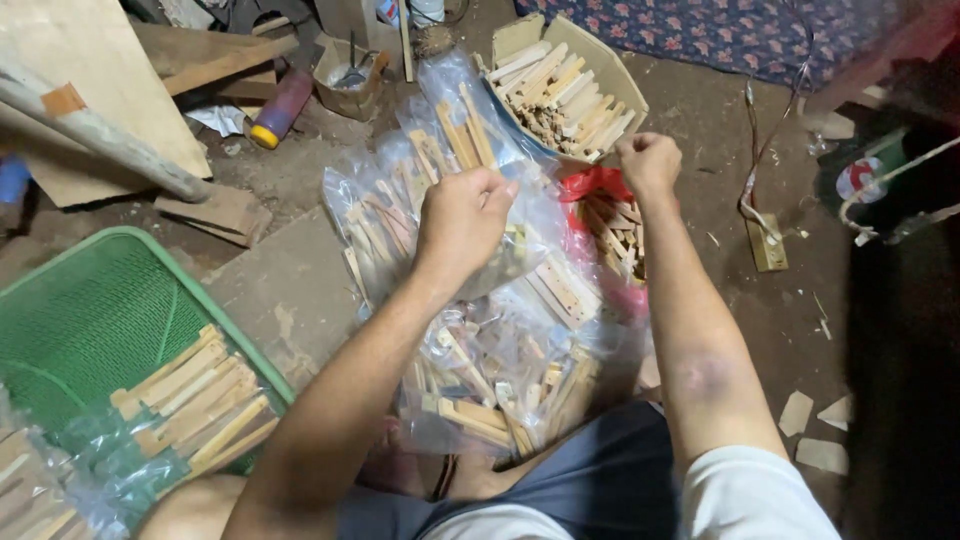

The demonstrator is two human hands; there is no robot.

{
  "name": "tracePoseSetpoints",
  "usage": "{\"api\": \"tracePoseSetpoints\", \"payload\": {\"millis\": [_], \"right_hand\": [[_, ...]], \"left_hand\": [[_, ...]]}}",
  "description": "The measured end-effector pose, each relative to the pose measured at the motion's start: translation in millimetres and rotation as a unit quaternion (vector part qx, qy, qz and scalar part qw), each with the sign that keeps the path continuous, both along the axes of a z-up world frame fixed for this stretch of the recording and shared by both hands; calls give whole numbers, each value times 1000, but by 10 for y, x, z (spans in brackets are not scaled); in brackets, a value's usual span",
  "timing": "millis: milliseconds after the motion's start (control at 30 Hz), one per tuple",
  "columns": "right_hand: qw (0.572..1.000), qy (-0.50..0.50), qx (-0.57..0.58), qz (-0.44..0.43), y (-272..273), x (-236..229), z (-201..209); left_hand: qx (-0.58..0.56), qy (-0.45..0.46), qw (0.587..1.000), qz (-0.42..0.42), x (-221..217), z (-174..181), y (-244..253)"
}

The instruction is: The person places small wood pieces into plastic bags by hand and then puts the filled bags into a green basket.

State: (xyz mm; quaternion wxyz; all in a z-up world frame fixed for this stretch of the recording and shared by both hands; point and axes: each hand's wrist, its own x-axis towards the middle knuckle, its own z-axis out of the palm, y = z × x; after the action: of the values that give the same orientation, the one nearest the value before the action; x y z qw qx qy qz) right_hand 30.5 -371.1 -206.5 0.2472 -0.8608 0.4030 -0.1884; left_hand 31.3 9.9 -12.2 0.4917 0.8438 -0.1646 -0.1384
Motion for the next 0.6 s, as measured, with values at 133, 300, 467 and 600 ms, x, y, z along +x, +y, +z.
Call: {"api": "tracePoseSetpoints", "payload": {"millis": [133, 300, 467, 600], "right_hand": [[994, 106, -20, 3, 164, 335, -154], [941, 323, -88, -54, 473, 706, 26], [928, 331, -151, -78, 239, 986, -398], [939, 293, -161, -80, 293, 914, -395]], "left_hand": [[15, 28, 999, -4, 54, -26, 1], [6, 59, 998, 4, 146, -70, -9], [2, 59, 998, 2, 197, -135, -24], [0, 50, 999, 5, 168, -146, -33]]}}
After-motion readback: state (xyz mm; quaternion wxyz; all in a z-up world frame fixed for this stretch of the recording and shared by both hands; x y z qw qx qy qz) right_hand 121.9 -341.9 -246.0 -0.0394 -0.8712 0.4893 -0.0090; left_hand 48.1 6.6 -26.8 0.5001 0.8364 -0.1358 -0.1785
